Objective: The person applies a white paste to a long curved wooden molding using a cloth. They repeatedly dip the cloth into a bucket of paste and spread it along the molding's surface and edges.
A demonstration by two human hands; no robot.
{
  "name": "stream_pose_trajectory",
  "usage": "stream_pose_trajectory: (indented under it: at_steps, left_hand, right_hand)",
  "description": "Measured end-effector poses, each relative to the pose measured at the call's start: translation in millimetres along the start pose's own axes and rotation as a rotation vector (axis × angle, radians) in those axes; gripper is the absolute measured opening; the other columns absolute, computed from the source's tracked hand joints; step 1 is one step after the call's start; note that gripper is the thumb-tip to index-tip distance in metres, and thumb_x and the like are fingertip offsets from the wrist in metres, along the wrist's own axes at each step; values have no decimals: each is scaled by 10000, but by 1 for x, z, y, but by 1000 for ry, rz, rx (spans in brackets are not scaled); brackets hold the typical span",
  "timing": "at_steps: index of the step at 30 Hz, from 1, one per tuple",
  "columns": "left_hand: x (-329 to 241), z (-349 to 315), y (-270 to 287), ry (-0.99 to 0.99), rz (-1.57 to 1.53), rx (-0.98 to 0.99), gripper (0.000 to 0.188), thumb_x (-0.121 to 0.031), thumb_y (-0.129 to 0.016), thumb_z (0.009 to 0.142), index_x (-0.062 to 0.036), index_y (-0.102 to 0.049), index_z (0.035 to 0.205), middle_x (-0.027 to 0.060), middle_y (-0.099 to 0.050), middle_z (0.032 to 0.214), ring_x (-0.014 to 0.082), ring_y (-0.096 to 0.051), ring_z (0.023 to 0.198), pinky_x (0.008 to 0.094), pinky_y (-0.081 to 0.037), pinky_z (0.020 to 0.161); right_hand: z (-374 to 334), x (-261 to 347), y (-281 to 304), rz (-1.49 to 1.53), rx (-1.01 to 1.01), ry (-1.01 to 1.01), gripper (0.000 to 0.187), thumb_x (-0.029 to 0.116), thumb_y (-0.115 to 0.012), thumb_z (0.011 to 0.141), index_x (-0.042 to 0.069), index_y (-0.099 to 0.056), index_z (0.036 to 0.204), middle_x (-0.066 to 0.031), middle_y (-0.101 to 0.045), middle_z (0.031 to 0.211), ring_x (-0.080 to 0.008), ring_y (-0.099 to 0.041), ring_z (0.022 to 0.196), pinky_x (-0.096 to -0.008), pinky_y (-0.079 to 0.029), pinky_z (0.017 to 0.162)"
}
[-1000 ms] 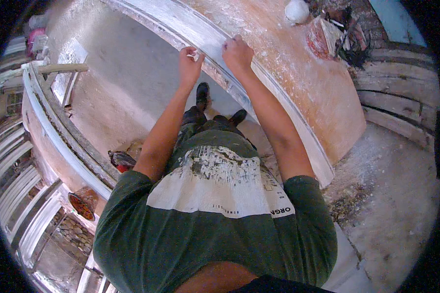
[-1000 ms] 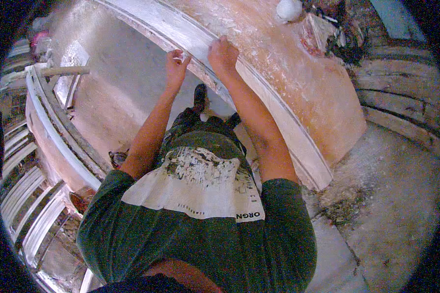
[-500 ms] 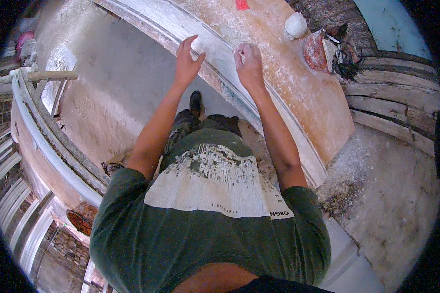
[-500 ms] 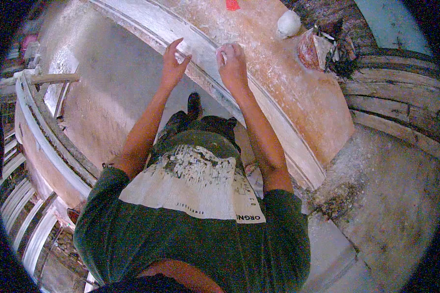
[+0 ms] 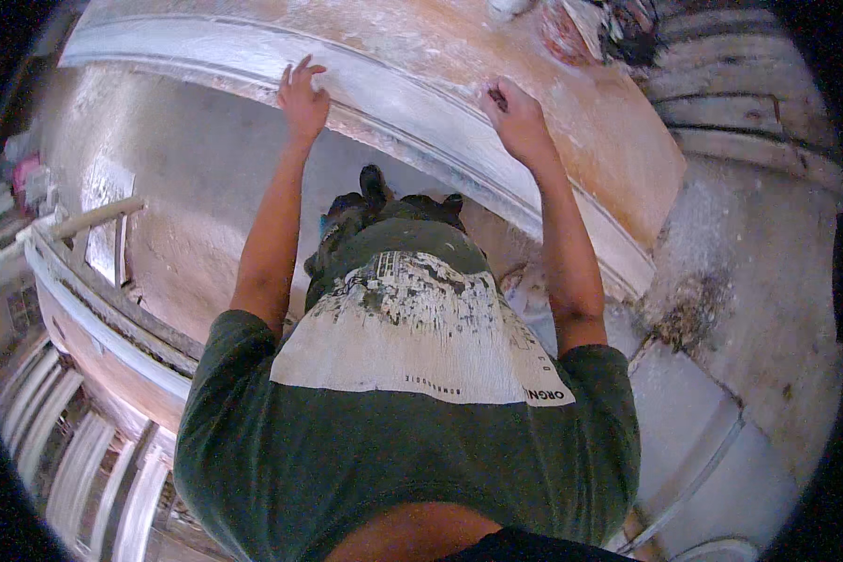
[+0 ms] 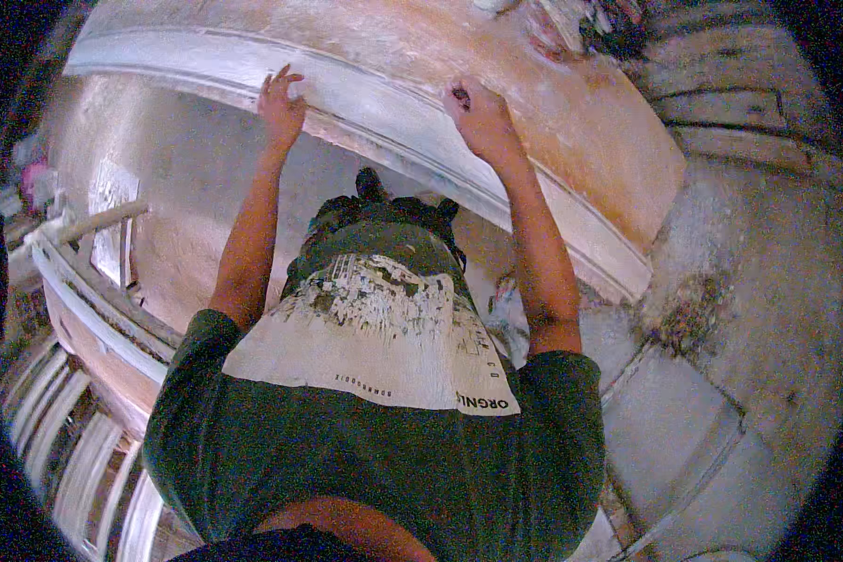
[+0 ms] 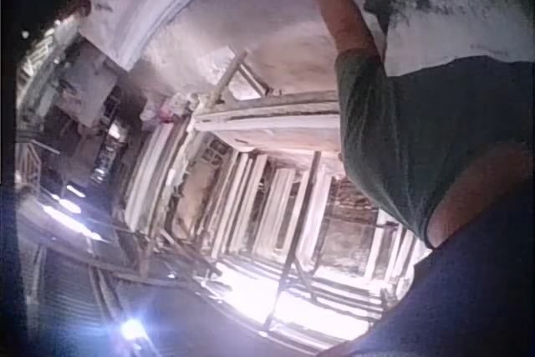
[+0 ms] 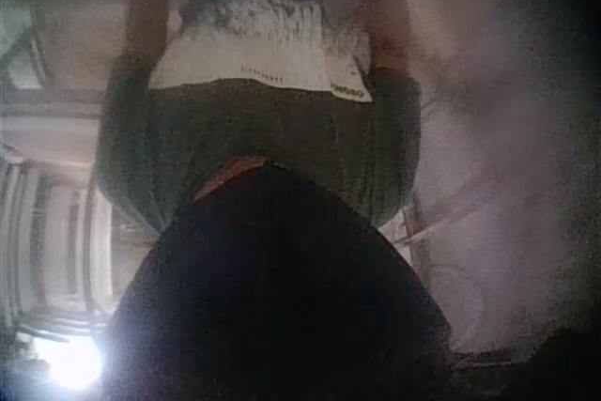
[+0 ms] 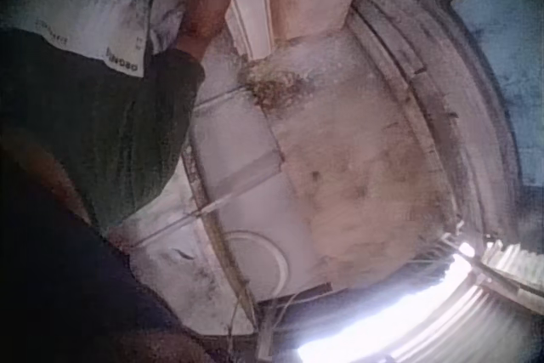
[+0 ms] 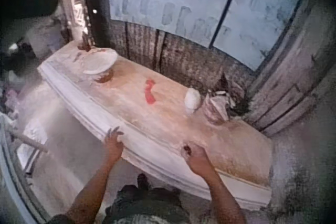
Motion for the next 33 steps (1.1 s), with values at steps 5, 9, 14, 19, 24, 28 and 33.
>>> stream_pose_trajectory:
  at_steps: [5, 9, 14, 19, 24, 28, 33]
  left_hand:
    - [-42, -1, -9, -2, -410, 25, 513, 44, -605, 602, -79, -571, 1099, 116, -518, 1247, 324, -389, 1245, 474, -307, 1038]
    - [-84, -8, -9, -156, -183, -16, 434, -30, -674, 704, -54, -561, 1123, 172, -499, 1281, 345, -425, 1215, 431, -327, 1010]
    - [-147, -18, -38, -259, -91, 15, 384, -125, -697, 751, -56, -572, 1108, 178, -521, 1257, 341, -428, 1213, 466, -297, 1002]
    - [-185, -12, -64, -266, -125, 28, 376, -155, -713, 752, -48, -583, 1088, 184, -542, 1213, 345, -437, 1198, 466, -293, 1010]
    - [-223, -18, -79, -178, -165, 54, 390, -104, -728, 732, -29, -576, 1083, 168, -549, 1186, 333, -469, 1151, 443, -325, 995]
    - [-247, -35, -92, -20, -214, 99, 406, -100, -715, 754, -40, -551, 1121, 110, -553, 1188, 268, -484, 1130, 390, -349, 951]
    - [-391, -131, -159, -207, -603, 728, 802, -164, -777, 713, -69, -334, 1375, 103, -418, 1369, 235, -385, 1257, 384, -297, 1045]
  right_hand:
    - [-86, -121, 29, -14, 79, -141, 280, 290, -607, 870, 18, -648, 925, -118, -649, 811, -187, -588, 726, -340, -474, 710]
    - [-157, -174, 70, -266, -16, -264, 259, 309, -643, 816, 75, -670, 921, -143, -633, 963, -303, -602, 935, -392, -471, 837]
    - [-256, -252, 147, -235, -189, -344, 171, 248, -652, 810, 96, -662, 888, -132, -619, 934, -324, -585, 927, -415, -463, 824]
    - [-335, -333, 226, -473, -268, -416, 147, 251, -651, 815, 124, -669, 885, -92, -625, 963, -299, -575, 949, -419, -437, 838]
    - [-344, -353, 233, -581, -259, -259, 160, 257, -627, 839, 115, -653, 908, -83, -629, 970, -282, -578, 949, -428, -425, 827]
    - [-333, -377, 220, -173, -203, -375, 207, 254, -601, 866, 68, -617, 956, -122, -640, 945, -300, -602, 893, -405, -459, 778]
    - [-280, -287, 226, 112, -117, -294, 205, 209, -586, 908, 18, -585, 983, -67, -590, 785, -129, -496, 679, -277, -433, 644]
Point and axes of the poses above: each hand's wrist, its own z-axis towards the middle knuckle, its own y-axis out of the back of the hand, x = y × z, the point moved 9 cm from there along z, towards the middle knuckle
